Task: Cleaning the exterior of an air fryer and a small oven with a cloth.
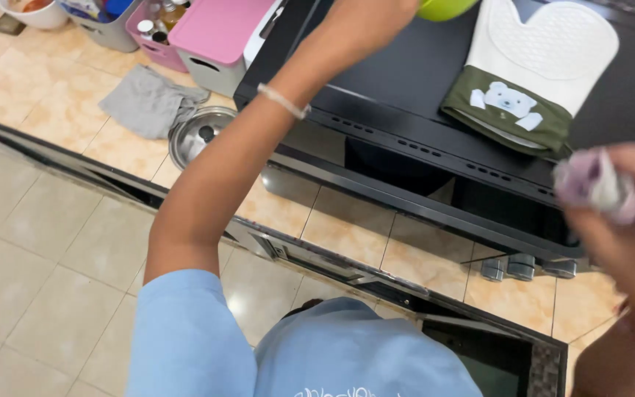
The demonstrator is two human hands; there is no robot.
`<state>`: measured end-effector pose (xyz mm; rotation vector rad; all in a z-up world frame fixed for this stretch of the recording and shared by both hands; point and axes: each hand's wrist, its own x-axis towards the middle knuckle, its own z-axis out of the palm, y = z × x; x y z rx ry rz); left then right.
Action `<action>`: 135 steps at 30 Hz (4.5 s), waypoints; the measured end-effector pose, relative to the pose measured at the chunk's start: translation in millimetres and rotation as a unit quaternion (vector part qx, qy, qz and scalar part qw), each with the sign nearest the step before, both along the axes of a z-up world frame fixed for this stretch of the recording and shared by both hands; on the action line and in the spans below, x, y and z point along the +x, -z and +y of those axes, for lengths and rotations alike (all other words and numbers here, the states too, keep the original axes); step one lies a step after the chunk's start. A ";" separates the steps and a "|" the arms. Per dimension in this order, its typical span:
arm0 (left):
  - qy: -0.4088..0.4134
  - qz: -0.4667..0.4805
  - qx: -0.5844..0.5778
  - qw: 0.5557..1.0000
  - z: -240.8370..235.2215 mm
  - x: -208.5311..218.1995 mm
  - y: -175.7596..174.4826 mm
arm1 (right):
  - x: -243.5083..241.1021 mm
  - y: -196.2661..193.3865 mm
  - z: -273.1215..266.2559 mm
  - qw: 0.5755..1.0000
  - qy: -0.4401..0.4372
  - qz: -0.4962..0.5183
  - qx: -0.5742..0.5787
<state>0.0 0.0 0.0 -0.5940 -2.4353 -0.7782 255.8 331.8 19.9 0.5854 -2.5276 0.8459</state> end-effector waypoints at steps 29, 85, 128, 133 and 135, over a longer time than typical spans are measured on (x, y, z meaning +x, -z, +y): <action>0.253 -0.306 0.667 0.631 -1.7 313.4 135.6 | 64.8 78.5 -114.1 0.862 -0.105 -0.322 -0.377; 0.377 -0.409 0.537 0.634 -46.4 353.8 180.9 | 64.2 29.8 -184.3 0.949 -0.288 0.065 0.111; 0.400 -0.387 0.433 0.709 -45.0 358.3 165.0 | 61.8 33.5 -177.7 0.974 -0.148 0.165 0.050; 0.404 -0.379 0.402 0.730 -46.7 360.3 177.7 | 67.5 30.8 -178.3 0.977 -0.140 0.147 0.059; 0.411 -0.362 0.386 0.742 -45.5 361.1 177.2 | 69.8 27.6 -178.7 0.976 -0.151 0.145 0.066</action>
